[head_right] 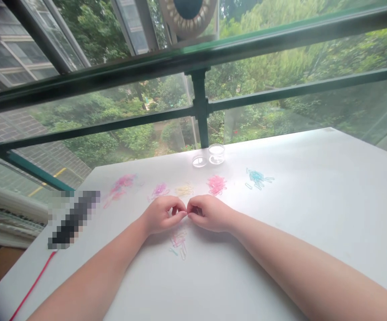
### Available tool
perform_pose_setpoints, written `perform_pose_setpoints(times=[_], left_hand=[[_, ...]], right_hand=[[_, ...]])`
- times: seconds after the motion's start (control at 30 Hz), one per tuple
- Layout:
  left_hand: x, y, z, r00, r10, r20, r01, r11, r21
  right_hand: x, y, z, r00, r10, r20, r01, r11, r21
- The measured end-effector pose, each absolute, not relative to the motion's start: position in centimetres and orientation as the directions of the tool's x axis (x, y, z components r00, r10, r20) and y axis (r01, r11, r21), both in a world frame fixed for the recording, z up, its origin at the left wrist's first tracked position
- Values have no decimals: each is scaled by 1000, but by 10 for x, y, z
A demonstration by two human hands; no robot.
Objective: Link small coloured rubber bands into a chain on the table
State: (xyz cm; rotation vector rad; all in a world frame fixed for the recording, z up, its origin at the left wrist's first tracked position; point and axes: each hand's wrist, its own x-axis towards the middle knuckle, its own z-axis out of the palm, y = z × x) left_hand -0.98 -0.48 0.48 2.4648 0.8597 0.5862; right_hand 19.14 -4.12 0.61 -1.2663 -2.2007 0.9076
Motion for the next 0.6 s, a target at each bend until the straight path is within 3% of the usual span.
perform_pose_setpoints(times=[0.4,0.6], left_hand=[[0,-8,1,657,680,327,427,-692,581],[-2,-4,5,594,731,337,409,-634,656]], right_hand=[[192,-39,3,-459,883,96,514,352,-782],[193,-40,4,-444,892,83,494,322,-807]])
